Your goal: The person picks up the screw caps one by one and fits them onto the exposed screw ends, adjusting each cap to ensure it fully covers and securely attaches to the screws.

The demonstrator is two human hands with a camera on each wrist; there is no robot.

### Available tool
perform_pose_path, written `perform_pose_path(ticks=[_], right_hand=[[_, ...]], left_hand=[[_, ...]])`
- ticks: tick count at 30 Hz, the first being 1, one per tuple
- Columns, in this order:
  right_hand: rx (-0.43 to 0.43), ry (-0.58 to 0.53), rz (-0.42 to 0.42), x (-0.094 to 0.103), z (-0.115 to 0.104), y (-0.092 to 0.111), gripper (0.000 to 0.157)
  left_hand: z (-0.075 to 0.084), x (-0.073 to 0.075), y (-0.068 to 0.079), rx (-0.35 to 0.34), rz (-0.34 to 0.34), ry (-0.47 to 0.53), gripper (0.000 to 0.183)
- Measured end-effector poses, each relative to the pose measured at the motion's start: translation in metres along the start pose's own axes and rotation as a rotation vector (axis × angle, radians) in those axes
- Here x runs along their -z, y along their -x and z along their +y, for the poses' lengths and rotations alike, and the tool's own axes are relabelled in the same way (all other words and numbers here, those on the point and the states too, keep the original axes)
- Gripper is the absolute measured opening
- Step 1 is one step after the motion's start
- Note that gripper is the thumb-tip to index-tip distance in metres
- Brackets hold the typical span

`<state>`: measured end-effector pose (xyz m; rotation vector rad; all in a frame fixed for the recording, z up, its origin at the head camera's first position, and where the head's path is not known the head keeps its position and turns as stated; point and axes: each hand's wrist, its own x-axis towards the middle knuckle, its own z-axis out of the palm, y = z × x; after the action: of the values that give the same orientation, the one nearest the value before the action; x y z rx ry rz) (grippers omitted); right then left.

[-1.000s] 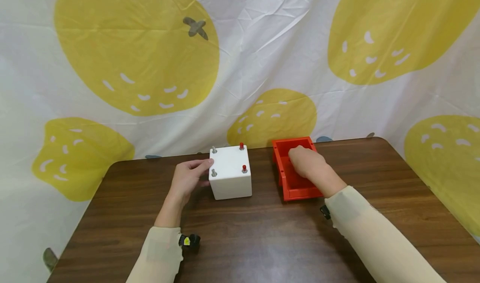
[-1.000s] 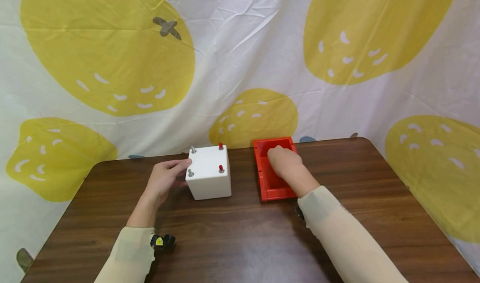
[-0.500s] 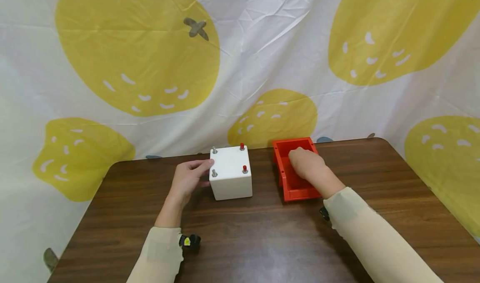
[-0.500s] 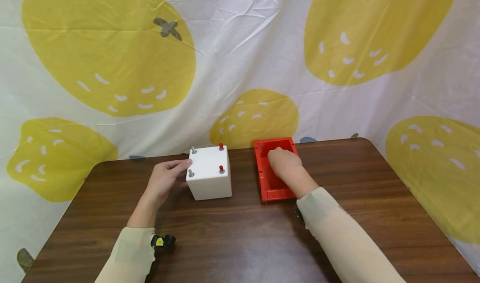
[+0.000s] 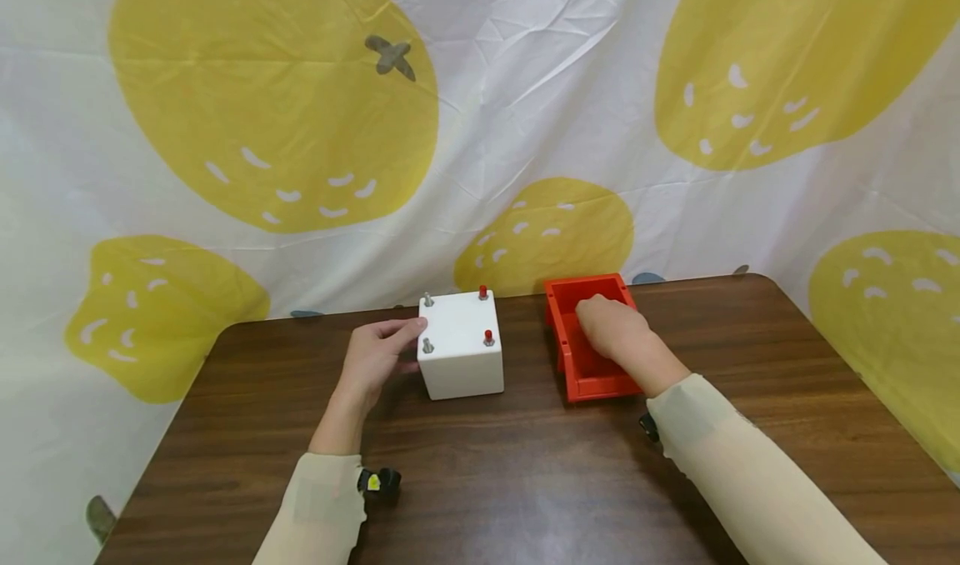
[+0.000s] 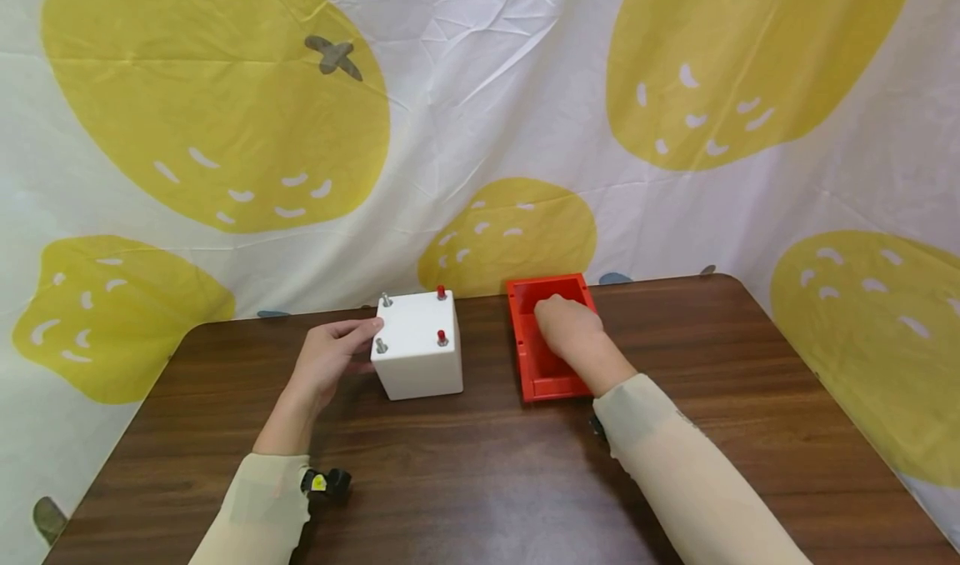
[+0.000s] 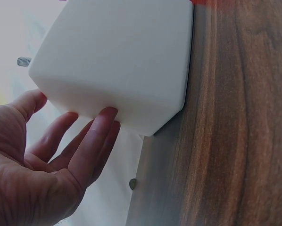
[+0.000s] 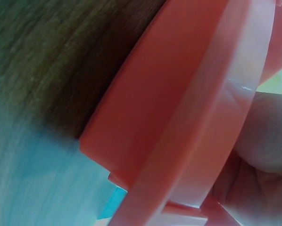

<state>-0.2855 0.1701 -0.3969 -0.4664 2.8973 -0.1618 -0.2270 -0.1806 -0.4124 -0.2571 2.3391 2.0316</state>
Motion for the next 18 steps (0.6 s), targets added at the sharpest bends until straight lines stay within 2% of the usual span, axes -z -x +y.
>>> perform_pose_path(ticks=[9,18], right_hand=[[-0.002,-0.025,-0.019,0.005,-0.004,0.002,0.003],[0.029,-0.045,-0.021,0.015,-0.005,0.004,0.008]], left_hand=[[0.000,0.001,0.000,0.000,-0.011,-0.012,0.050],[0.000,0.001,-0.001,0.003,-0.010,-0.002,0.048]])
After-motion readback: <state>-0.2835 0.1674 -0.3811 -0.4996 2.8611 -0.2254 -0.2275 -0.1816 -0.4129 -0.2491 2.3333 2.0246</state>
